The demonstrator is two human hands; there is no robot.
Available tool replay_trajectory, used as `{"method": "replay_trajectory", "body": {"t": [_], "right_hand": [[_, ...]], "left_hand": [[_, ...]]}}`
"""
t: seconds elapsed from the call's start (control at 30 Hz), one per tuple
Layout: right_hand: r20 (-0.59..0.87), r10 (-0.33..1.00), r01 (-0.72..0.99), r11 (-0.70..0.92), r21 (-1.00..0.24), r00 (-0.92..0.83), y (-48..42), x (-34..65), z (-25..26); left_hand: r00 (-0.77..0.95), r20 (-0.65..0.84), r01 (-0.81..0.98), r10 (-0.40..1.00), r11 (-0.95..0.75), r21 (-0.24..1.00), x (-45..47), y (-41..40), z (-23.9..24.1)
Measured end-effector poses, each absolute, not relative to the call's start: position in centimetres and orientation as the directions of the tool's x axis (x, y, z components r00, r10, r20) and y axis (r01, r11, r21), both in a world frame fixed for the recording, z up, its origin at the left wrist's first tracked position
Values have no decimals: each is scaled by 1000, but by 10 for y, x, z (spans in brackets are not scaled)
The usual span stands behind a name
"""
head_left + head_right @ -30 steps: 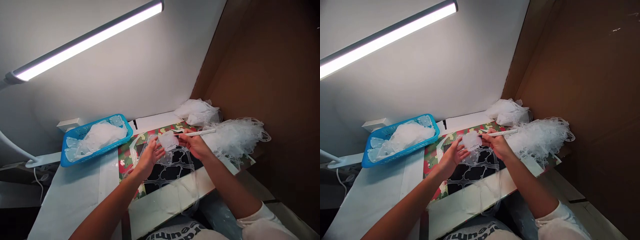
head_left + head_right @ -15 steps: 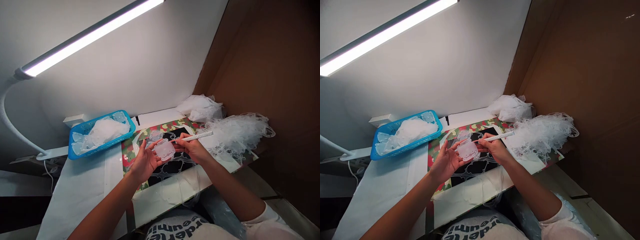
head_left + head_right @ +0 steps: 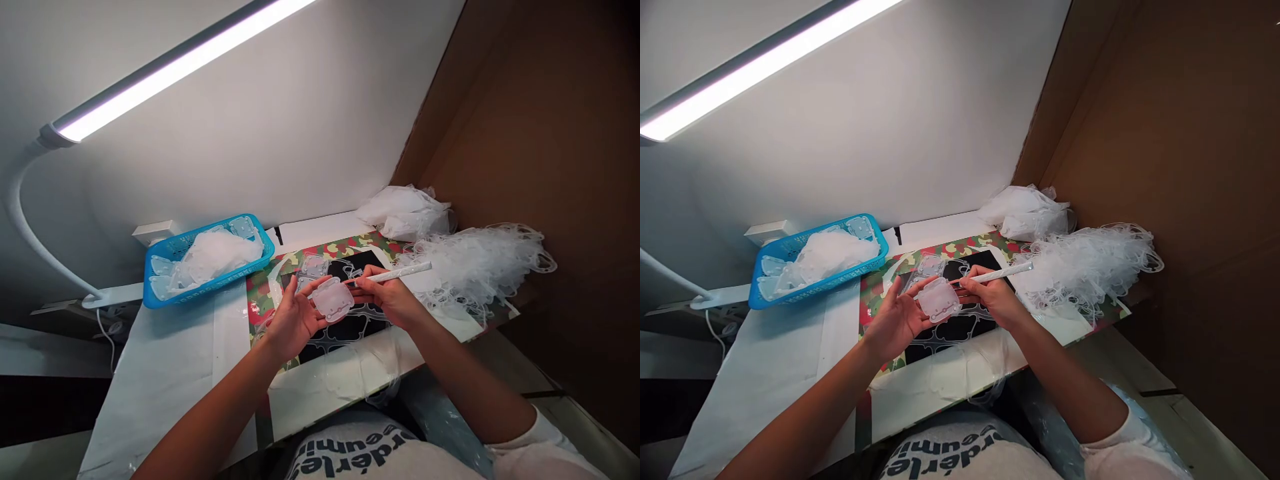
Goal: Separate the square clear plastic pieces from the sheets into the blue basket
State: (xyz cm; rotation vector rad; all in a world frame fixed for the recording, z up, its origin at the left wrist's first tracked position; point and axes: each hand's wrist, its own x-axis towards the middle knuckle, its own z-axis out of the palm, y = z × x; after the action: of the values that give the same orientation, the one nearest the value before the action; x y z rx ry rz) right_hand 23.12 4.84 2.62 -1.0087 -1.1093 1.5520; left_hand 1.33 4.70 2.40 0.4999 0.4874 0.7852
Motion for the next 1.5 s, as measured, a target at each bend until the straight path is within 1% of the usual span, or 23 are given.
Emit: {"method": "replay_trajectory", "body": {"t": [0.07, 0.1, 0.13, 0.17, 0.2, 0.23, 0.27, 0.3, 0.33, 0.37, 0.4, 0.43, 0.47, 0.5, 0.53, 0.63, 0.73, 1.0, 1.17, 1.3, 1.43, 1.47, 1.5], "right_hand": [[-73, 977, -202, -114, -973, -201, 50, 231, 24], [-53, 982, -181, -86, -980, -181, 51, 231, 21], [-28, 988, -149, -51, -988, -152, 53, 231, 18], [1, 993, -105, -11, -994, -120, 55, 231, 14], [35, 995, -43, 31, -999, -96, 56, 231, 9], [72, 993, 35, 75, -997, -88, 57, 230, 4], [107, 989, 121, 119, -986, -102, 58, 230, -1], [134, 982, 205, 160, -966, -135, 58, 229, -5], [153, 972, 277, 199, -940, -179, 57, 227, -9], [166, 960, 335, 237, -912, -226, 57, 226, -12], [175, 948, 378, 270, -886, -266, 56, 225, -15], [183, 938, 406, 296, -864, -294, 55, 223, -17], [189, 930, 427, 317, -847, -316, 54, 222, -18], [196, 923, 441, 334, -833, -330, 53, 221, -18], [202, 918, 448, 348, -824, -341, 53, 221, -19], [216, 904, 435, 374, -819, -369, 53, 222, -19], [219, 886, 421, 396, -816, -407, 54, 224, -18], [243, 860, 460, 455, -763, -448, 51, 221, -21], [302, 800, 491, 568, -660, -518, 53, 223, -25], [314, 758, 480, 619, -621, -572, 55, 227, -30], [386, 691, 494, 714, -496, -611, 54, 223, -38], [398, 685, 493, 722, -486, -611, 54, 222, -39], [403, 703, 497, 704, -507, -586, 56, 224, -38]], "left_hand": [[606, -237, -524, 759, 606, 598, 13, 48, 24], [589, -247, -509, 769, 591, 626, 13, 48, 22], [550, -258, -473, 794, 551, 688, 13, 49, 20], [483, -261, -384, 836, 470, 795, 12, 49, 17], [401, -242, -235, 884, 355, 905, 11, 49, 13], [323, -200, -60, 925, 231, 971, 10, 48, 9], [264, -137, 127, 955, 106, 986, 10, 46, 4], [240, -64, 310, 969, -14, 951, 9, 43, -1], [252, -1, 473, 968, -122, 872, 9, 40, -5], [293, 40, 609, 955, -218, 763, 9, 36, -8], [344, 58, 720, 937, -303, 625, 10, 32, -11], [399, 57, 806, 915, -379, 454, 10, 29, -13], [445, 35, 850, 895, -434, 297, 11, 25, -14], [473, 5, 864, 881, -465, 193, 12, 23, -14], [492, -15, 865, 871, -486, 125, 12, 21, -14], [531, -36, 847, 846, -530, 41, 11, 17, -13], [547, -39, 837, 836, -546, 33, 7, 16, -12], [561, -48, 827, 827, -556, 83, 3, 16, -10], [563, -101, 826, 820, -556, 92, 3, 18, -6], [578, -153, 816, 802, -572, 84, 2, 20, -5], [595, -174, 800, 784, -599, 37, 2, 21, -6], [595, -173, 800, 785, -600, 29, 3, 21, -6], [594, -170, 801, 787, -599, 26, 3, 21, -6]]}}
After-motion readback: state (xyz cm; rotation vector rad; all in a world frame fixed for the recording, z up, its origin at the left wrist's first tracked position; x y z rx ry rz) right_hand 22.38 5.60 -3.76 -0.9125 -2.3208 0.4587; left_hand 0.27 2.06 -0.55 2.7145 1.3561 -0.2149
